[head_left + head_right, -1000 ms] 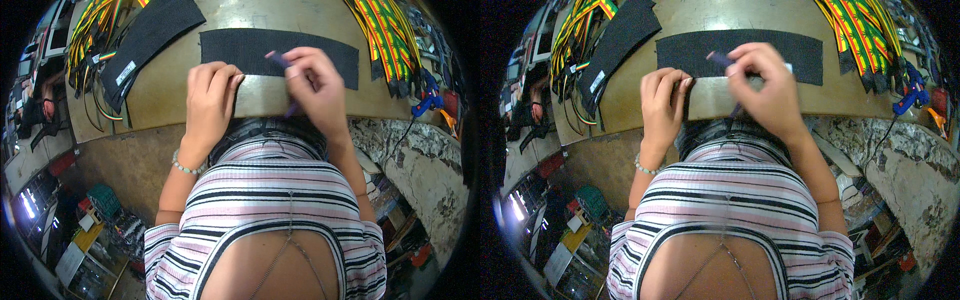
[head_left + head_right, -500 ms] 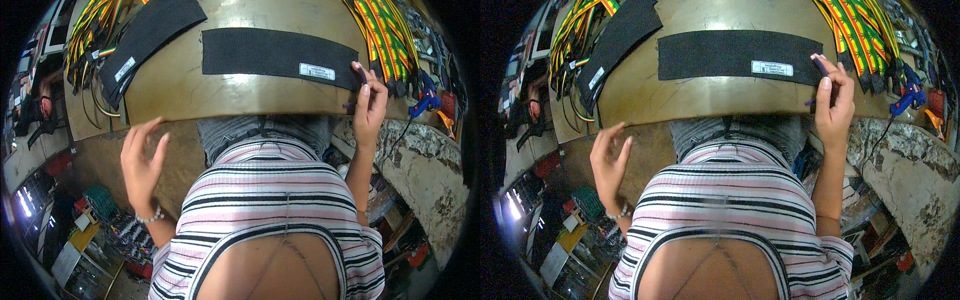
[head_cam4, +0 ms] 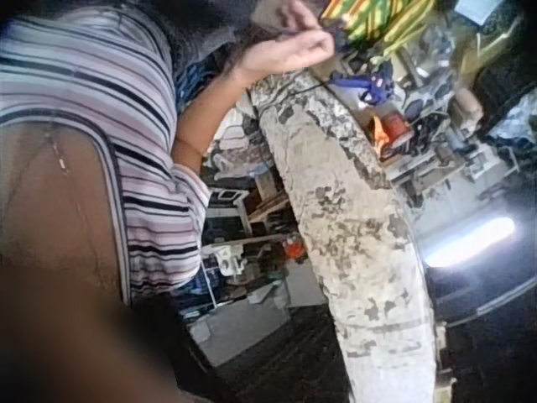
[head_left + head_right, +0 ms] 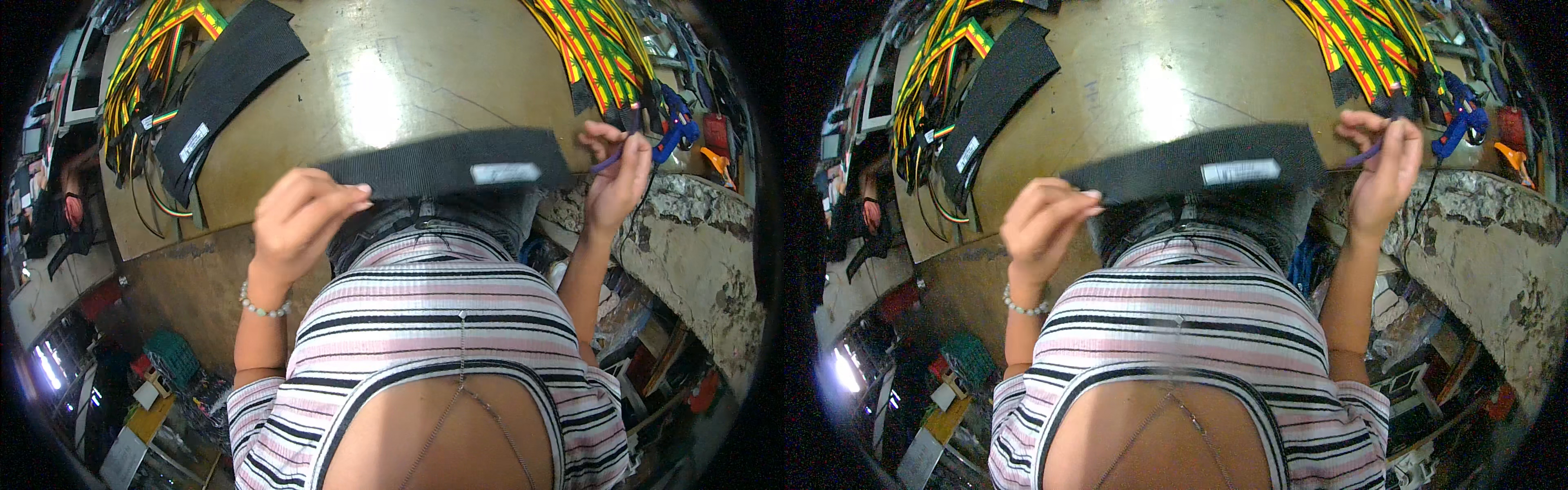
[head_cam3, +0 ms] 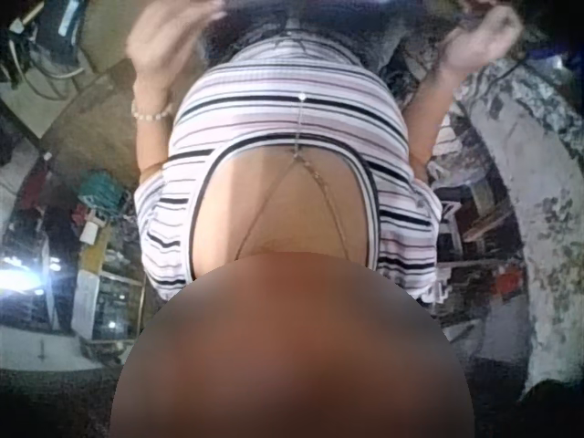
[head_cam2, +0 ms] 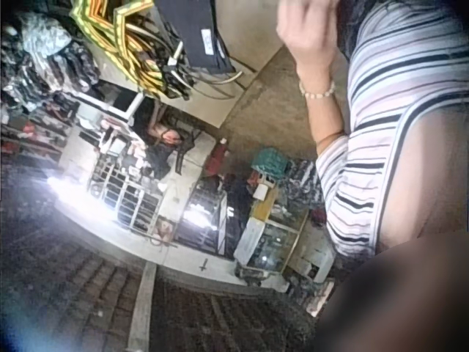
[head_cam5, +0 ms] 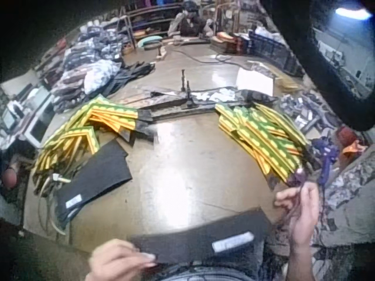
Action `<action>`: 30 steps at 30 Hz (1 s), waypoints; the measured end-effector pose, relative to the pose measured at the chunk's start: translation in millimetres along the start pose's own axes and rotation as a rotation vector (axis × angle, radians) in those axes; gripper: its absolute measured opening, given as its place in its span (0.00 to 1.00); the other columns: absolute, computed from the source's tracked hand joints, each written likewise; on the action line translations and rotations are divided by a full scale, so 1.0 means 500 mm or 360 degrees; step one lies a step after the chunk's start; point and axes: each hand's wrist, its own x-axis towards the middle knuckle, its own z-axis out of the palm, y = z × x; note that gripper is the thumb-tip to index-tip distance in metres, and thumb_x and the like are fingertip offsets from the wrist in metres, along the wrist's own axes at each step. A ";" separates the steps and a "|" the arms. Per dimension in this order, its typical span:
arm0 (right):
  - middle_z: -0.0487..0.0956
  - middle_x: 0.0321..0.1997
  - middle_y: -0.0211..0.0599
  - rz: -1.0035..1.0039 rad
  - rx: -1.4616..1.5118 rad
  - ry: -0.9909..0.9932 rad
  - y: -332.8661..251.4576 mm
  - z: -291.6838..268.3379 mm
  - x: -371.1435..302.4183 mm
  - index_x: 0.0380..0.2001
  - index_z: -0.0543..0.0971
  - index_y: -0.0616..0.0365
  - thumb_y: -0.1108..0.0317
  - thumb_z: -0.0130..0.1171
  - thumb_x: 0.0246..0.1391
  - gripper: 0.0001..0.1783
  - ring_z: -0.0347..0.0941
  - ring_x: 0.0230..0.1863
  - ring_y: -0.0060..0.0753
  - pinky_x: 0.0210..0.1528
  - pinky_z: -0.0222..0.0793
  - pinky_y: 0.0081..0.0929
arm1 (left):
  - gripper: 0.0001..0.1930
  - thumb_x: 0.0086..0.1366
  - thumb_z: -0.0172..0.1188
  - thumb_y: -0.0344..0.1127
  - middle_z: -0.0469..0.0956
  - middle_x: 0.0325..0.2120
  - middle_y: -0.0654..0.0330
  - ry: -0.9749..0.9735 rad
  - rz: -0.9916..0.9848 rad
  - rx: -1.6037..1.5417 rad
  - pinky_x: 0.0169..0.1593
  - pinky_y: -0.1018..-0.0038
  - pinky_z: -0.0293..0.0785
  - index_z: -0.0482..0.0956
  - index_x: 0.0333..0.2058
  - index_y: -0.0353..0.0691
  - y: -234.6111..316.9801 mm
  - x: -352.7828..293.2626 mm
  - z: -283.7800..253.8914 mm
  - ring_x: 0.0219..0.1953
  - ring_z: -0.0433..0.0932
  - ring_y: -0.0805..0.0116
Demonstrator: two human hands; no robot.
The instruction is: The person repeatedly folds and secures colorful fabric strips using a small metal tool, then attaches black fabric pieces with a purple zip tie. The person stacks the finished items on the table.
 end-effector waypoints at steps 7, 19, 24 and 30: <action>0.79 0.40 0.49 -0.0090 0.0083 0.0244 -0.058 0.043 0.072 0.44 0.69 0.65 0.64 0.47 0.69 0.13 0.78 0.38 0.37 0.37 0.77 0.28 | 0.06 0.59 0.66 0.33 0.80 0.30 0.60 0.0112 -0.0516 0.0401 0.38 0.72 0.71 0.86 0.34 0.41 -0.057 0.109 -0.007 0.33 0.77 0.66; 0.79 0.35 0.36 0.0232 -0.0314 -0.0477 0.029 0.264 0.059 0.33 0.75 0.68 0.68 0.58 0.62 0.11 0.74 0.34 0.17 0.33 0.75 0.18 | 0.17 0.60 0.67 0.40 0.79 0.32 0.54 0.0377 -0.0635 0.0115 0.35 0.70 0.75 0.83 0.44 0.37 -0.020 0.180 0.152 0.29 0.78 0.63; 0.80 0.32 0.36 0.0340 -0.0519 -0.0566 0.022 0.253 0.033 0.35 0.75 0.67 0.67 0.58 0.62 0.11 0.75 0.31 0.17 0.33 0.74 0.20 | 0.13 0.60 0.65 0.43 0.78 0.32 0.55 0.0174 -0.0718 0.0304 0.38 0.64 0.75 0.83 0.37 0.39 -0.020 0.206 0.166 0.34 0.80 0.54; 0.81 0.39 0.36 0.0486 -0.0407 -0.0611 0.038 0.265 0.040 0.37 0.75 0.65 0.68 0.55 0.65 0.09 0.75 0.35 0.17 0.40 0.74 0.17 | 0.06 0.62 0.59 0.35 0.76 0.34 0.57 0.0139 -0.0516 0.0281 0.37 0.60 0.76 0.78 0.35 0.41 -0.033 0.220 0.176 0.38 0.78 0.54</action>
